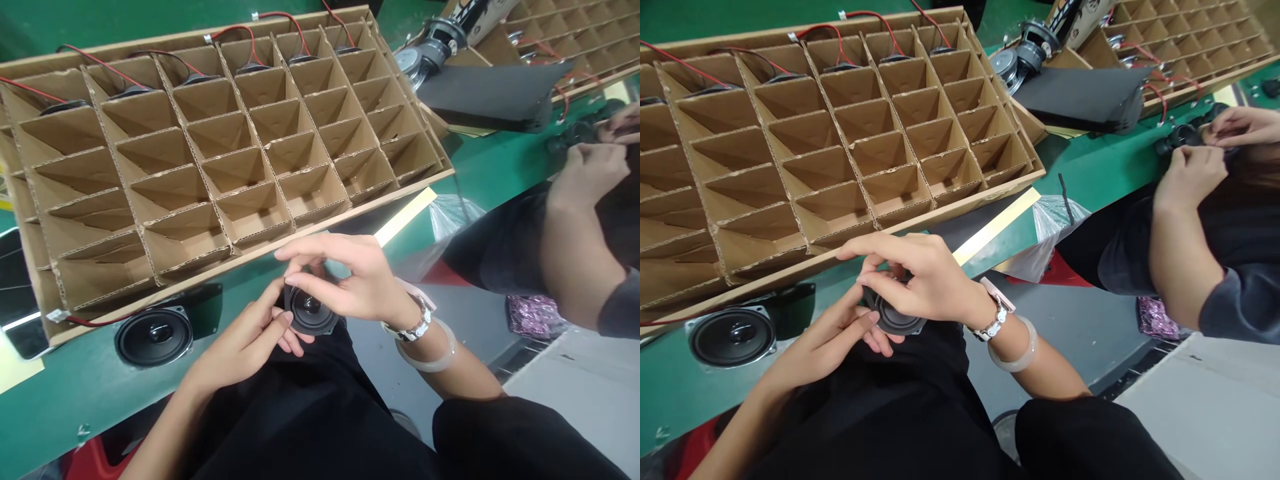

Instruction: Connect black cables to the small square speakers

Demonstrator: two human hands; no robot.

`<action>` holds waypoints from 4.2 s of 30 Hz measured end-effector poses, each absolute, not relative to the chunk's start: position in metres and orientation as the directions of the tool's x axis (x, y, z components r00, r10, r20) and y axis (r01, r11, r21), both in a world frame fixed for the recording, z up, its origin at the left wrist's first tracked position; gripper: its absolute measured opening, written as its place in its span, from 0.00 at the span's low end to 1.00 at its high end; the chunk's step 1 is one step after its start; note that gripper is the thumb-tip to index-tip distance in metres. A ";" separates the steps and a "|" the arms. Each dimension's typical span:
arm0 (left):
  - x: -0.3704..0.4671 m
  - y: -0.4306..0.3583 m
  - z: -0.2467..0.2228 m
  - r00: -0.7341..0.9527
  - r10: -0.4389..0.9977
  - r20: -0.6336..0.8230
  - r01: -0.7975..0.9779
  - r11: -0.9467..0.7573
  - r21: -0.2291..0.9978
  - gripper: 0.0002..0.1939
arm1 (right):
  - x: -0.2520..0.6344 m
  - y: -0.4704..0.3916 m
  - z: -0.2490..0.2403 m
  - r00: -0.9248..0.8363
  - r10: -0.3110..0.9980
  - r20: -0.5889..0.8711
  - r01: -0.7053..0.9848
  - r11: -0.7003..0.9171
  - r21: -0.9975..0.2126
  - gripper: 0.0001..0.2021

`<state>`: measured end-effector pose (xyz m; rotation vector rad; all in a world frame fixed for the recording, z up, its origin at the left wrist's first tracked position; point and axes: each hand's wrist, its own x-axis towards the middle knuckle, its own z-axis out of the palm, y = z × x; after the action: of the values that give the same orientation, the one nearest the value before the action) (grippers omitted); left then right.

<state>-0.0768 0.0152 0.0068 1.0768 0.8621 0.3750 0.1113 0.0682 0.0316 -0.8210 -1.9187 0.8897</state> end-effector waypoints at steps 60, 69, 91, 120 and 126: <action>-0.060 0.010 0.014 0.125 0.863 -0.489 0.021 0.490 0.871 0.08 | 0.107 0.050 0.019 -0.381 0.896 0.226 0.406 0.382 -0.830 0.02; -0.055 -0.006 0.015 0.129 0.840 -0.527 0.023 0.529 0.848 0.10 | 0.129 0.031 0.009 -0.268 0.916 0.297 0.358 0.382 -0.852 0.28; -0.073 0.048 0.038 0.272 0.878 -0.394 0.566 0.185 0.803 0.07 | 0.087 0.027 -0.011 0.175 0.984 -0.015 -0.165 0.014 -0.986 0.12; -0.069 0.050 0.040 0.211 0.809 -0.549 0.602 0.335 0.725 0.09 | 0.110 0.062 -0.008 -0.317 0.948 0.025 -0.216 -0.046 -0.975 0.14; -0.070 0.048 0.034 0.166 0.766 -0.621 0.496 0.480 0.724 0.16 | 0.103 0.061 -0.009 -0.301 0.952 0.052 -0.132 0.012 -0.991 0.15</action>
<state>-0.0696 0.0480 0.0343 1.1607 1.4844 0.2718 0.1034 0.0611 -0.0094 -0.9263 -1.3454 1.4645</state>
